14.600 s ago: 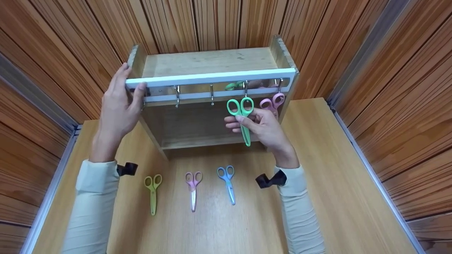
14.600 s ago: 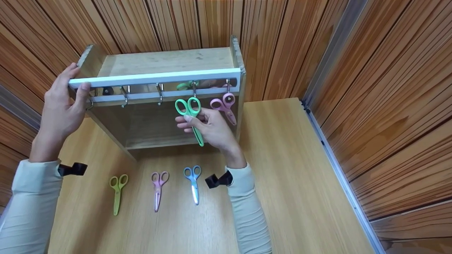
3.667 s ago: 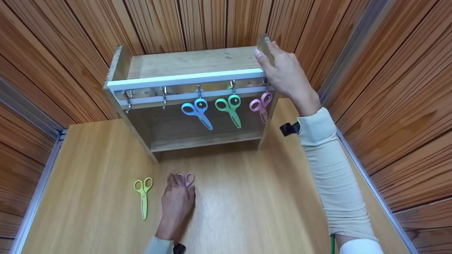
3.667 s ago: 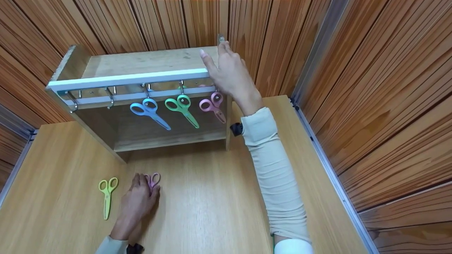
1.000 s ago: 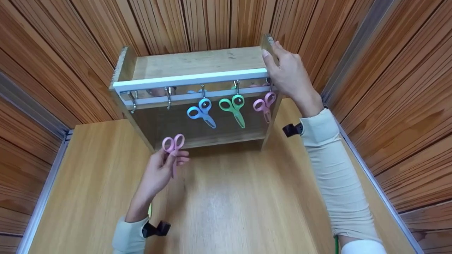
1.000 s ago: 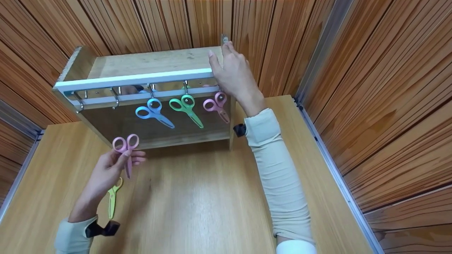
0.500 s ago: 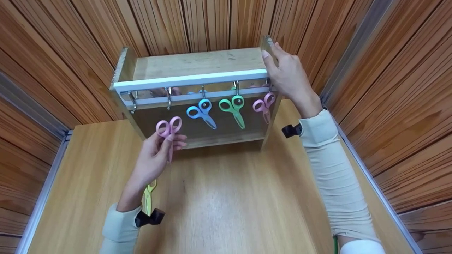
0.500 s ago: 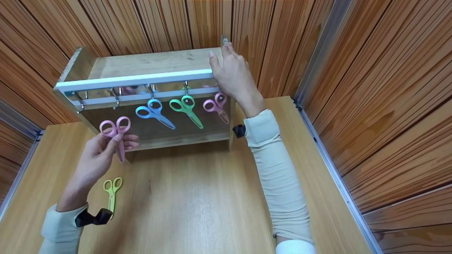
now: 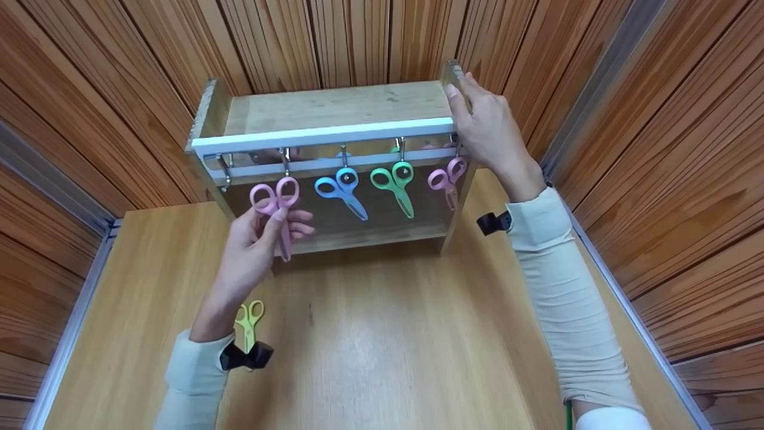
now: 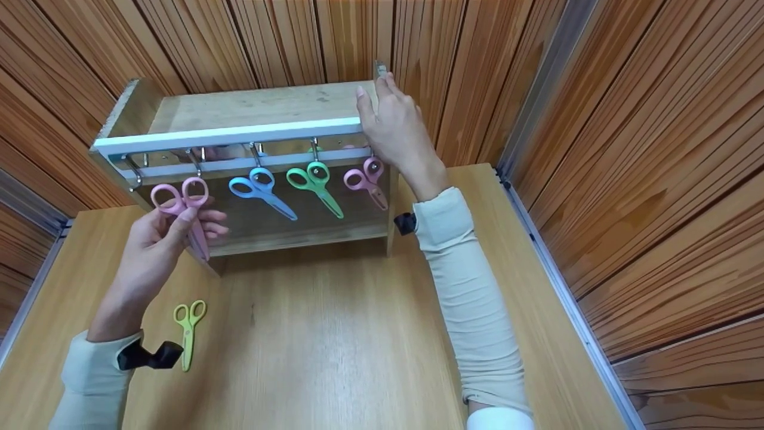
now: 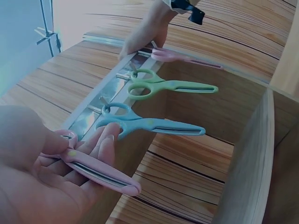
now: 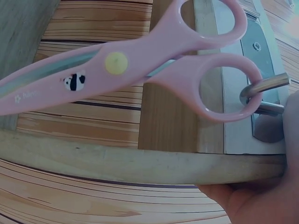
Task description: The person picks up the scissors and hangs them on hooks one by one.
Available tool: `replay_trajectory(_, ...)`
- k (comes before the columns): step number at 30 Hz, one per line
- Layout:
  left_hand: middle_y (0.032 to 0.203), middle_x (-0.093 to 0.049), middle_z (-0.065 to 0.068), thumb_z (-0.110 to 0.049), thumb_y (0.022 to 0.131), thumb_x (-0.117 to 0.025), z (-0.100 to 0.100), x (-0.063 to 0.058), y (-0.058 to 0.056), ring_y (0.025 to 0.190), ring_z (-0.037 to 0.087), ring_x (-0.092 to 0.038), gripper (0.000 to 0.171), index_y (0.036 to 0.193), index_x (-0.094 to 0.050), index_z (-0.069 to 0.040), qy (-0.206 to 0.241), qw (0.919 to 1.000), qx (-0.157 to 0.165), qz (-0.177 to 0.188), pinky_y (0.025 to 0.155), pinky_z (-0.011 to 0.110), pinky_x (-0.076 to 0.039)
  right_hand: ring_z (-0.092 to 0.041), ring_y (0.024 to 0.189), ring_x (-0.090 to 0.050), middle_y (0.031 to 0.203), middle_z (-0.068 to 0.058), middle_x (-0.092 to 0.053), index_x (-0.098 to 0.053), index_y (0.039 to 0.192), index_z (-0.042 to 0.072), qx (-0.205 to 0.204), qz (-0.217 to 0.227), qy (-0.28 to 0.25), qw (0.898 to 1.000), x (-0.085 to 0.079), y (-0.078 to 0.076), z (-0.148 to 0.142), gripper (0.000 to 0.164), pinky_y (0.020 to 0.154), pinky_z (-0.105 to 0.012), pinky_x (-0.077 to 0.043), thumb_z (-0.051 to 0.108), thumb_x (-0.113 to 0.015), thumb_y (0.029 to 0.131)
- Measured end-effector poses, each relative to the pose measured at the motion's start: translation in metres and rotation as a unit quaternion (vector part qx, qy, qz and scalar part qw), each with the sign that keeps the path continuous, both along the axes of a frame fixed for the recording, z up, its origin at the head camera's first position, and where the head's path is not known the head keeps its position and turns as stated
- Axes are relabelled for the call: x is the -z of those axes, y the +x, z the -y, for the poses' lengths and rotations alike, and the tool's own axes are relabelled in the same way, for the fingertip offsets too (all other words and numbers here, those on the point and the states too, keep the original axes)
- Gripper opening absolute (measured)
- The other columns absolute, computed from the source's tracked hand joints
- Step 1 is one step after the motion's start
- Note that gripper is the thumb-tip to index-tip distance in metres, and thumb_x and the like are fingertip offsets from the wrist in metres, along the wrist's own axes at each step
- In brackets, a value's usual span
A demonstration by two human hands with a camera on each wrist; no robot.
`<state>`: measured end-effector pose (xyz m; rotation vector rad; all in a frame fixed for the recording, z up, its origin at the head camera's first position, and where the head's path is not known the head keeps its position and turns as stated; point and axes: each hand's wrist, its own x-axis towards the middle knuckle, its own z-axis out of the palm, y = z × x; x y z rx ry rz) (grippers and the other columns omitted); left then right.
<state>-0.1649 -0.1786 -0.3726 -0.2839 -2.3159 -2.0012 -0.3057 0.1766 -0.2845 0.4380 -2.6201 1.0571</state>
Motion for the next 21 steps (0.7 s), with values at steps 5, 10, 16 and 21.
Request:
replay_trajectory(5, 0.129, -0.072, 0.017, -0.020, 0.113, -0.046, 0.006, 0.003, -0.008, 0.114, 0.019, -0.076, 0.036, 0.145, -0.054, -0.005, 0.009, 0.9998, 0.000, 0.016, 0.099, 0.028, -0.061, -0.028, 0.160, -0.027, 0.171, -0.011, -0.030, -0.039, 0.160, 0.004, 0.004, 0.008, 0.003, 1.000, 0.000, 0.000, 0.001, 0.070, 0.133, -0.043, -0.022, 0.054, -0.035, 0.111)
replay_trajectory(10, 0.131, -0.073, 0.014, -0.021, 0.113, -0.045, 0.010, 0.008, -0.016, 0.118, 0.016, -0.075, 0.037, 0.147, -0.053, -0.007, 0.012, 0.9995, 0.008, 0.028, 0.103, 0.027, -0.059, -0.030, 0.159, -0.029, 0.171, -0.010, -0.029, -0.039, 0.161, 0.005, 0.009, 0.013, 0.004, 1.000, 0.000, 0.000, 0.001, 0.070, 0.133, -0.044, -0.022, 0.054, -0.034, 0.111)
replay_trajectory(16, 0.137, -0.070, 0.016, -0.025, 0.113, -0.046, 0.014, 0.011, -0.026, 0.125, 0.019, -0.072, 0.042, 0.150, -0.050, -0.004, 0.030, 0.9979, 0.041, 0.040, 0.107, 0.029, -0.057, -0.030, 0.159, -0.031, 0.171, -0.010, -0.029, -0.039, 0.161, 0.005, 0.009, 0.013, 0.002, 1.000, 0.001, -0.001, 0.001, 0.070, 0.133, -0.044, -0.023, 0.054, -0.034, 0.111)
replay_trajectory(21, 0.144, -0.066, 0.017, -0.027, 0.113, -0.046, 0.017, 0.014, -0.030, 0.130, 0.020, -0.069, 0.045, 0.153, -0.047, -0.005, 0.023, 0.9973, 0.054, 0.043, 0.110, 0.029, -0.054, -0.033, 0.155, -0.040, 0.171, -0.010, -0.029, -0.039, 0.161, 0.006, 0.005, 0.014, 0.003, 1.000, 0.003, -0.002, 0.001, 0.069, 0.133, -0.044, -0.022, 0.054, -0.034, 0.111)
